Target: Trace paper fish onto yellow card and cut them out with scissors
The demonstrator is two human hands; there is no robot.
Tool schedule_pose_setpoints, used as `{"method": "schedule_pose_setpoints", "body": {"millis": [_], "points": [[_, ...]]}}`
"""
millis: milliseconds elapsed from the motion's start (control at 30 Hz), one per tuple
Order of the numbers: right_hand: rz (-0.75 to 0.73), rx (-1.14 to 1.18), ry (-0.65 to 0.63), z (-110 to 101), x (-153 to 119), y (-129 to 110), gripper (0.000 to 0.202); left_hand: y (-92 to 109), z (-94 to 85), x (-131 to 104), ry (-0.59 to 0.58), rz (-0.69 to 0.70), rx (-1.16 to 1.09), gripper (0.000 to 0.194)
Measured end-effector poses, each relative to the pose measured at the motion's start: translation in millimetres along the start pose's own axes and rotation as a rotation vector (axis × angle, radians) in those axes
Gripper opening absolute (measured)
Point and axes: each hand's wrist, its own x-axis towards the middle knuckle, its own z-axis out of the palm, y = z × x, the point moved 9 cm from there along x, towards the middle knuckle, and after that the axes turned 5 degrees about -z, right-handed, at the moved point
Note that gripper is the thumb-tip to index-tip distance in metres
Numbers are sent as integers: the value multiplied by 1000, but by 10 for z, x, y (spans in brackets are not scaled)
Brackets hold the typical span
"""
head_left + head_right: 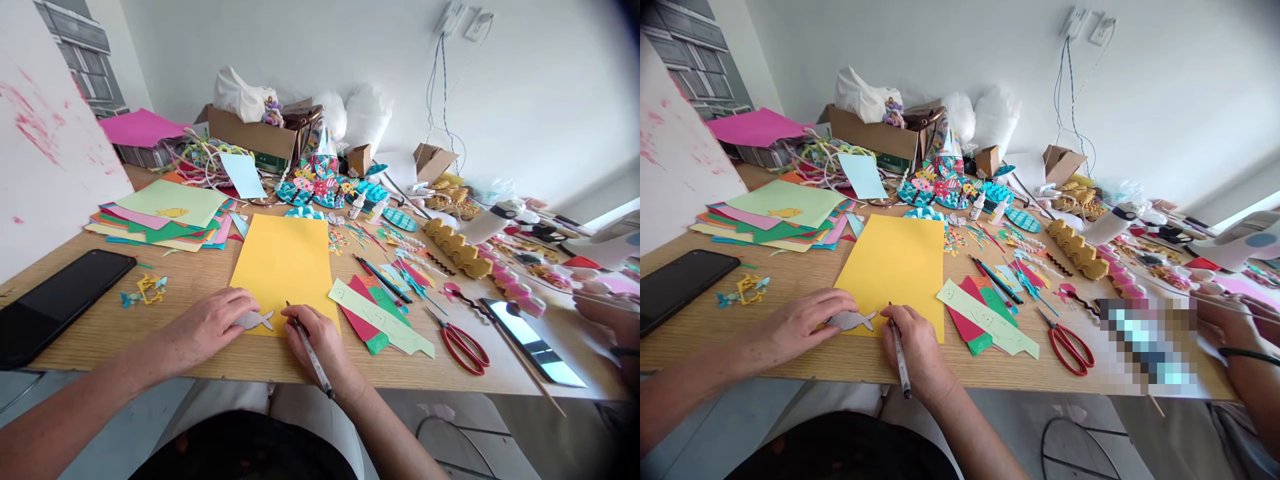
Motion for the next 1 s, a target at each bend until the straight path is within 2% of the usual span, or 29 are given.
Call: {"method": "schedule_pose_setpoints", "body": {"millis": [200,500,833,933,1000], "points": [[-27,0,51,-97,-62,-9,20,-63,-23,54,-135,-31,81,37],[-56,-88,-2,-88,-157,-3,22,-9,56,100,-291,-10,140,37],[-74,-84,59,-97,-178,1,22,36,27,98,-265,-20,135,41],[-58,-87,62,-91,-184,27,23,15,-69,77,-242,-21,119,45],[-54,-85,67,-94,-187,35,23,-62,-219,85,-198,-49,111,44]]}}
